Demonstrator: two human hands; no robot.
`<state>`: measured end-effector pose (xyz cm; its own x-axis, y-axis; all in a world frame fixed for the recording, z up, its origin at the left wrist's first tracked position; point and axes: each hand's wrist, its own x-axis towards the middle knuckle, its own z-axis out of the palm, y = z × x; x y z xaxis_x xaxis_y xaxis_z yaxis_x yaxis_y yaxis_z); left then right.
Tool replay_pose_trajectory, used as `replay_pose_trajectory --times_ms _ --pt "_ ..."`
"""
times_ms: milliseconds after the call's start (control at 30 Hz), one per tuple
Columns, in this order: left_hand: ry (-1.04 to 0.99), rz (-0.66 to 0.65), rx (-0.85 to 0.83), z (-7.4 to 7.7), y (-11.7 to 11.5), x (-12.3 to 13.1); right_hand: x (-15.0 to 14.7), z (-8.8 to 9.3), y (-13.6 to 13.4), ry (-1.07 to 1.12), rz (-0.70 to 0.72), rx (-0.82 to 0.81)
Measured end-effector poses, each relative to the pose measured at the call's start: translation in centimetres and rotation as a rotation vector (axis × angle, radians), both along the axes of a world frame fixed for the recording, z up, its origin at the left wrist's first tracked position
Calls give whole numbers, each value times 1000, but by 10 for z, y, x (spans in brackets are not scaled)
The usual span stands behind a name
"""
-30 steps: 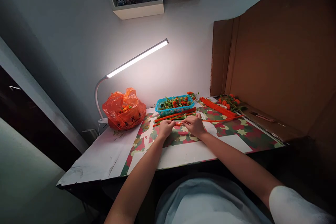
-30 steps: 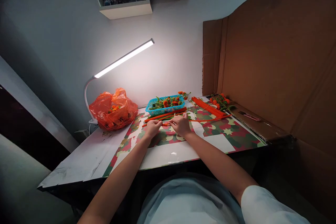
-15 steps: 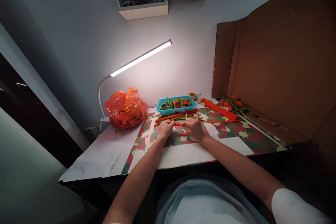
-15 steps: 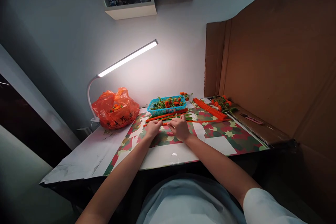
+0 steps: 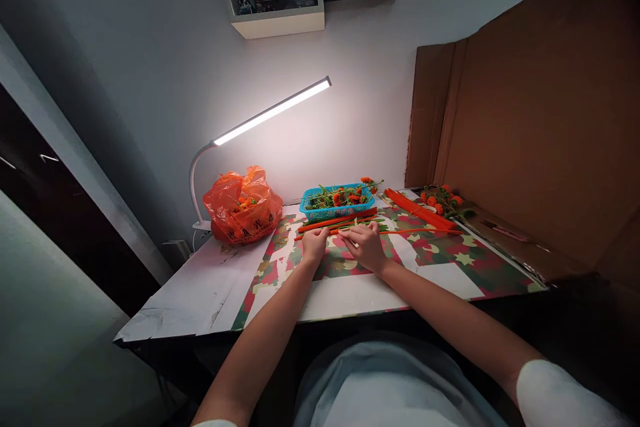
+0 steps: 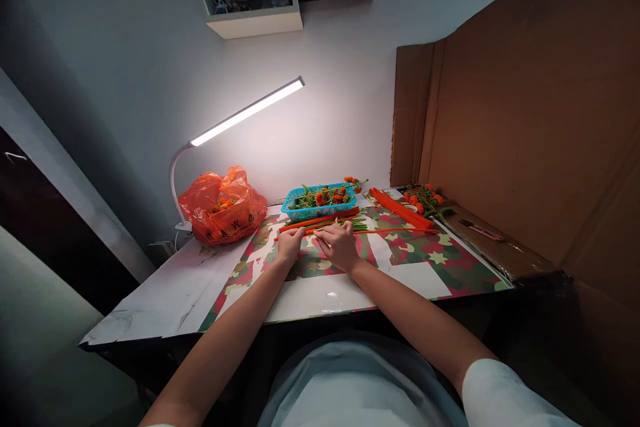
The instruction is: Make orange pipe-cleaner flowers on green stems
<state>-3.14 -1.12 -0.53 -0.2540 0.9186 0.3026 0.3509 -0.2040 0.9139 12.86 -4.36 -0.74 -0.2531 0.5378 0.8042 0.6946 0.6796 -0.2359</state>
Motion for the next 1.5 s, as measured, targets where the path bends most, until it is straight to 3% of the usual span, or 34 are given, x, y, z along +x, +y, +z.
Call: replay_pose_trajectory --times_ms 133,233,467,600,767,900,1100,1233,1500 --pt "-178 -32 -22 -3 5 1 -2 2 1 46 -40 -44" --pt "-239 -137 -23 -4 8 0 -1 3 5 142 -13 -167" --pt "27 -358 36 3 5 -5 21 7 22 268 255 -489" --pt "197 -400 49 8 2 -6 28 8 23 252 187 -545" --pt "261 -273 36 7 1 -5 23 9 21 211 0 -502" --pt "268 -248 11 3 4 -5 19 8 18 209 -79 -439" --pt "281 -217 -2 3 2 -2 20 8 12 96 -98 -210" --pt "283 -103 35 5 0 1 19 6 11 2 -124 -76" --pt "324 71 90 5 -5 0 6 1 6 -45 -72 -118"
